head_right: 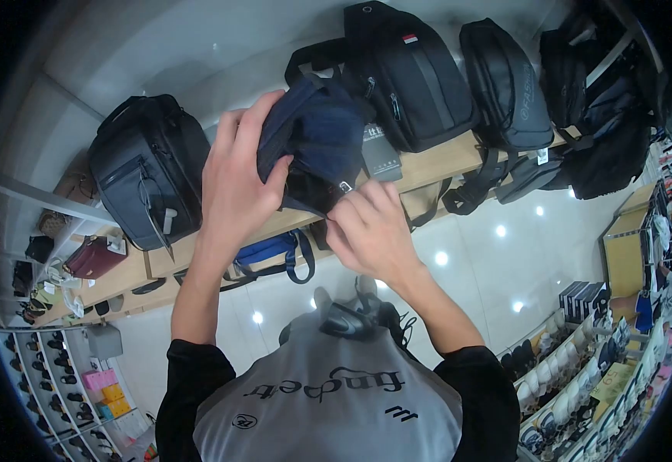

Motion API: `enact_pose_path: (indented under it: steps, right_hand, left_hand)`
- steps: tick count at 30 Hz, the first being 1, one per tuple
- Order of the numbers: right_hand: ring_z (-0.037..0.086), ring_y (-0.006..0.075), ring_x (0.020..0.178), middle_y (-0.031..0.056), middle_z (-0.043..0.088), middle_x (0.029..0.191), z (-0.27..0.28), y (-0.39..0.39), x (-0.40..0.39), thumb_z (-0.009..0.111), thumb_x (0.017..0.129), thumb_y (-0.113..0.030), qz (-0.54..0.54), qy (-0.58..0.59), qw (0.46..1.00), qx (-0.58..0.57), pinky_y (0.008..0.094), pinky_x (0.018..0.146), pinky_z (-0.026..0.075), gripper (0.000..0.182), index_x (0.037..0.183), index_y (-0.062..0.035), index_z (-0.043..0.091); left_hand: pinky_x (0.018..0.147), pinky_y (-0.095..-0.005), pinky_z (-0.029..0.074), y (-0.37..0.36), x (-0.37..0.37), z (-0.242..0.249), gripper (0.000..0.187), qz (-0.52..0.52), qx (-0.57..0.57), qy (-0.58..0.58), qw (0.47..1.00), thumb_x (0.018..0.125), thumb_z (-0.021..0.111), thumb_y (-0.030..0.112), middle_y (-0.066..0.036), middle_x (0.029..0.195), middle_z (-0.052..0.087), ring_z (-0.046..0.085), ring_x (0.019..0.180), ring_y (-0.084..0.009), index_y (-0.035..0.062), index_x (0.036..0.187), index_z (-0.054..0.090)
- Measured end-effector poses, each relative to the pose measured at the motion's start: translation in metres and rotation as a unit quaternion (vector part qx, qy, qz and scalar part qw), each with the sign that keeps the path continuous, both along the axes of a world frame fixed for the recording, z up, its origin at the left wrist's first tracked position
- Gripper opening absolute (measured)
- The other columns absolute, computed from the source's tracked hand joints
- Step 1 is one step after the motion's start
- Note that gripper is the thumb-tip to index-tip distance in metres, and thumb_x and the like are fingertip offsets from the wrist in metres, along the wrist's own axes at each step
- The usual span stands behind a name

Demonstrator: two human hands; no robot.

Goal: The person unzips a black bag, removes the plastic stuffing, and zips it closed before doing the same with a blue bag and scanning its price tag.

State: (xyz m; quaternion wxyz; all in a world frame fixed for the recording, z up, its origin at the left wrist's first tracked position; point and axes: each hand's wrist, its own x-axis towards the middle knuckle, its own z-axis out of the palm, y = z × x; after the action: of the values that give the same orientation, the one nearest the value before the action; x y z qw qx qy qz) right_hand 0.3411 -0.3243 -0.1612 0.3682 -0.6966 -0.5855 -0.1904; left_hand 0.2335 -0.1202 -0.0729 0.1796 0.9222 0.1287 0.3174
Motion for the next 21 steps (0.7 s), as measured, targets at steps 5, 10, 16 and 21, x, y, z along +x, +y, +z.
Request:
enact_pose_path:
  steps: [5,10,16,21]
  right_hand:
    - [0.064,0.0353,0.094,0.0117,0.068,0.1,-0.008,0.002,-0.001,0.086,0.085,-0.006,0.006,0.019,1.0,0.005,0.0486,0.092,0.049,0.028,0.104,-0.0068,0.066]
    - [0.067,0.0356,0.095,0.0114,0.07,0.1,-0.014,0.004,-0.003,0.086,0.085,-0.003,0.005,0.037,0.999,0.025,0.0481,0.094,0.049,0.029,0.106,-0.0067,0.066]
    - [0.069,0.0351,0.098,0.0103,0.076,0.108,-0.019,0.013,-0.01,0.085,0.087,-0.003,-0.019,0.063,0.996,0.061,0.0473,0.094,0.049,0.03,0.112,-0.0066,0.069]
    - [0.065,0.0363,0.118,0.0089,0.076,0.133,0.014,0.019,-0.014,0.087,0.086,-0.006,-0.058,0.027,0.992,0.111,0.0485,0.101,0.051,0.039,0.124,-0.0087,0.08]
  left_hand:
    - [0.1,-0.0499,0.06,0.001,0.0,-0.001,0.083,0.002,-0.006,-0.009,1.0,0.087,0.086,0.0,-0.018,0.134,0.064,0.072,0.116,-0.0446,0.0207,0.163,0.06]
    - [0.102,-0.05,0.059,0.001,0.0,0.002,0.082,-0.001,-0.023,0.003,1.0,0.087,0.087,0.001,-0.018,0.134,0.064,0.072,0.117,-0.0444,0.0207,0.163,0.061]
    - [0.108,-0.0474,0.058,0.002,-0.006,0.007,0.083,-0.007,-0.06,0.022,0.998,0.087,0.091,0.005,-0.018,0.14,0.064,0.071,0.125,-0.043,0.0199,0.163,0.061]
    - [0.12,-0.044,0.054,0.019,-0.014,0.015,0.079,-0.119,-0.178,-0.1,0.972,0.09,0.095,0.005,-0.014,0.158,0.063,0.07,0.138,-0.0343,0.0075,0.162,0.061]
